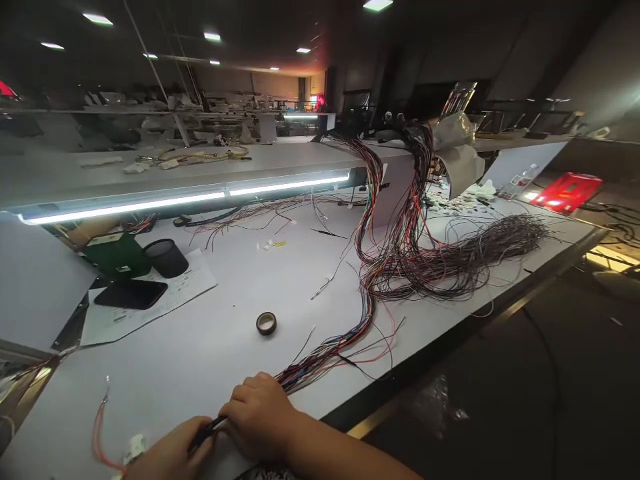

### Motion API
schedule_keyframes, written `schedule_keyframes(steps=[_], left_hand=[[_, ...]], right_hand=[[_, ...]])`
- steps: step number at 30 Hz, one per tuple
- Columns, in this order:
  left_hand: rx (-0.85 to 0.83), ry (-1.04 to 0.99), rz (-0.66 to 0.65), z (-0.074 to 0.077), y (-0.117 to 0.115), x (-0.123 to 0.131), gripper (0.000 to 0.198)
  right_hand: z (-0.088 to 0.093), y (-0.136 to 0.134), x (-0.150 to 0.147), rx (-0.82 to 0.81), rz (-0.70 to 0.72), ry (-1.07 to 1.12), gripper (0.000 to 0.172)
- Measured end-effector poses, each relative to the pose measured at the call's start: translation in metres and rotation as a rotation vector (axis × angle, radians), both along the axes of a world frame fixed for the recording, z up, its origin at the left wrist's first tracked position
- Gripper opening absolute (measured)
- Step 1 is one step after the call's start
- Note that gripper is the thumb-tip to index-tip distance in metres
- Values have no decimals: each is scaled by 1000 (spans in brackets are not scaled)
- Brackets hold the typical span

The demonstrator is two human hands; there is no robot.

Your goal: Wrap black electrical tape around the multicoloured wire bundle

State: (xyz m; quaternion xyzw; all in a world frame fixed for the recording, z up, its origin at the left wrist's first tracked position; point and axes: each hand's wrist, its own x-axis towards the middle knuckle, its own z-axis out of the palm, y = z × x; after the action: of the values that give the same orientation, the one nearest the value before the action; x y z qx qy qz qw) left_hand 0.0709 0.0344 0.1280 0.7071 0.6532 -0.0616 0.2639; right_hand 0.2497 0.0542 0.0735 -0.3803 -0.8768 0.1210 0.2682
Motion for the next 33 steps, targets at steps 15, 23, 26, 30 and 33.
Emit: schedule_keyframes(steps=[15, 23, 26, 30, 33], left_hand=[[361, -40, -184, 25, -23, -22, 22], [-221, -564, 9, 17, 2, -41, 36], [-424, -668, 74, 12, 9, -43, 36], [-522, -682, 91, 5, 17, -43, 34], [-602, -665, 121, 1, 22, -41, 37]], right_hand=[[58, 39, 19, -944, 312, 3, 33], [39, 27, 18, -586, 160, 69, 16], [35, 22, 19, -381, 234, 47, 12], [26, 18, 20, -239, 276, 40, 12], [16, 19, 21, -222, 272, 47, 12]])
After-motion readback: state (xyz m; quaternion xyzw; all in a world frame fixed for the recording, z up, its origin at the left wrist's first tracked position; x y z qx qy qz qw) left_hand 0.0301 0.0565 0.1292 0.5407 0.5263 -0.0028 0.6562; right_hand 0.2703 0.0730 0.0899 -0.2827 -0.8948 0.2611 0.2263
